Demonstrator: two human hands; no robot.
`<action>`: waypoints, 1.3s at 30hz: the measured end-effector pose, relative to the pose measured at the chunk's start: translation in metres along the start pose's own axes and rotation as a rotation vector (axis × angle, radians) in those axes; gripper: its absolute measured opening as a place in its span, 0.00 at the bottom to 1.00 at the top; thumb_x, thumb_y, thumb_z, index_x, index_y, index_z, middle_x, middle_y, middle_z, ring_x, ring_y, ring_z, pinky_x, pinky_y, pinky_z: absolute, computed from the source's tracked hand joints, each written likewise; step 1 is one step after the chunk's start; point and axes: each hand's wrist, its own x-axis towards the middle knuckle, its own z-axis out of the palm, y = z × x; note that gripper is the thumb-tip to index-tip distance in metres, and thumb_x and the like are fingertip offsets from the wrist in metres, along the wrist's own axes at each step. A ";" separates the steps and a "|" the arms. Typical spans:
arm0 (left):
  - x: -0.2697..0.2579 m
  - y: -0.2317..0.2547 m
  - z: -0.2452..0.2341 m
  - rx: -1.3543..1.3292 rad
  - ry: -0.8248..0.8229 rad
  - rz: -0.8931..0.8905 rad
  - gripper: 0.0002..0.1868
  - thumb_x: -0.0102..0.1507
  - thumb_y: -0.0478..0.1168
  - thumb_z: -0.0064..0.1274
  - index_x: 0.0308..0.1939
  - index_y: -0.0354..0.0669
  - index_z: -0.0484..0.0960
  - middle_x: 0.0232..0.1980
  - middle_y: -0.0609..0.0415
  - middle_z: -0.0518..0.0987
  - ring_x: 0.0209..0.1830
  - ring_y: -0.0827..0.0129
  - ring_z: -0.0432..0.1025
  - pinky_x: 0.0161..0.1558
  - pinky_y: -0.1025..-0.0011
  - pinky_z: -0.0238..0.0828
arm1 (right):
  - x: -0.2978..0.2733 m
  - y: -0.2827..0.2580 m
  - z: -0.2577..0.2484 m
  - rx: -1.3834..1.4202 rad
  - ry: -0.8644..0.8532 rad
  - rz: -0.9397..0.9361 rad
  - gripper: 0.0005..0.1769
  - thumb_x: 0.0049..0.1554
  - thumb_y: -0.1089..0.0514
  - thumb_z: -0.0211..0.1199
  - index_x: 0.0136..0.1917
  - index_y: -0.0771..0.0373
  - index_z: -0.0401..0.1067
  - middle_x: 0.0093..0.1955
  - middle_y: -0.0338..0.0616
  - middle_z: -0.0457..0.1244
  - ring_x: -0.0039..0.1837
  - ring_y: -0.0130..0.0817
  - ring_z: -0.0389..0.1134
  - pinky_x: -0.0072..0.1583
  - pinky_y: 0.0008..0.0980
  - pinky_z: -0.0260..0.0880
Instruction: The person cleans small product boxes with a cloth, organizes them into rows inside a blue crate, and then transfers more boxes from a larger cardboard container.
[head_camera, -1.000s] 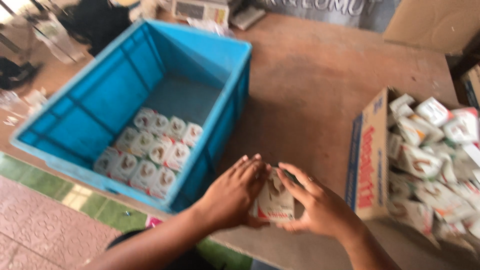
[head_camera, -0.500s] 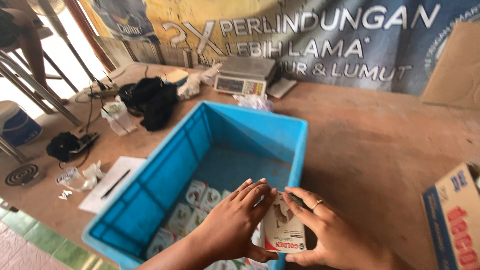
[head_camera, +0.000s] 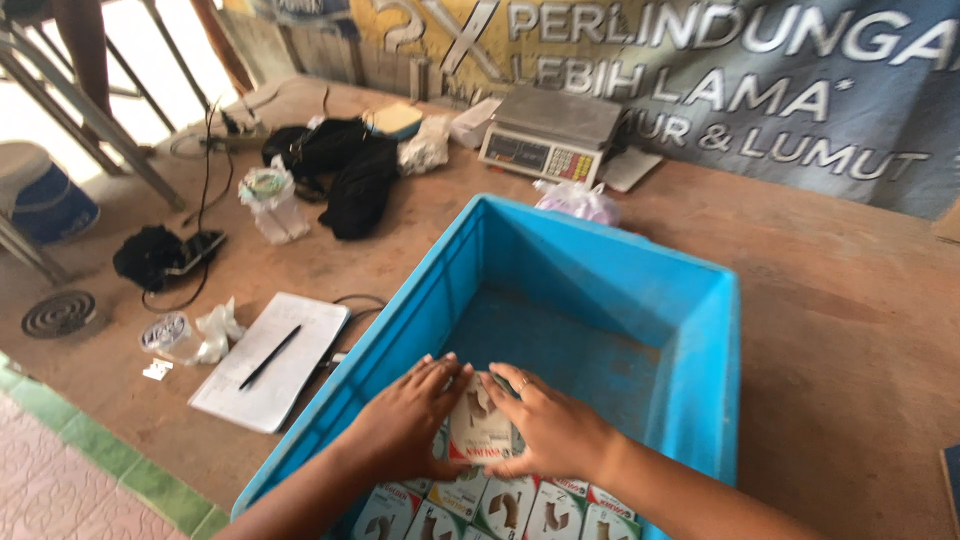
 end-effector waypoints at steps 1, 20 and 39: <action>0.003 -0.015 0.010 -0.018 -0.010 -0.006 0.58 0.51 0.65 0.60 0.68 0.40 0.41 0.70 0.40 0.42 0.70 0.52 0.36 0.64 0.60 0.33 | 0.013 0.003 0.006 0.010 -0.019 0.000 0.53 0.45 0.34 0.62 0.70 0.67 0.42 0.70 0.55 0.39 0.71 0.48 0.41 0.61 0.42 0.53; 0.044 -0.075 0.106 0.716 -0.332 -0.141 0.46 0.49 0.56 0.57 0.64 0.39 0.56 0.61 0.47 0.65 0.66 0.59 0.53 0.68 0.51 0.19 | 0.107 0.023 0.129 0.018 -0.042 0.121 0.49 0.43 0.40 0.65 0.68 0.68 0.49 0.66 0.61 0.47 0.67 0.56 0.51 0.60 0.46 0.62; 0.036 -0.087 0.165 0.267 -0.189 -0.172 0.14 0.53 0.35 0.54 0.42 0.33 0.76 0.34 0.51 0.74 0.33 0.66 0.72 0.48 0.61 0.60 | 0.095 -0.005 0.141 0.108 -0.187 0.246 0.45 0.47 0.39 0.60 0.65 0.71 0.48 0.63 0.63 0.48 0.66 0.58 0.52 0.66 0.51 0.49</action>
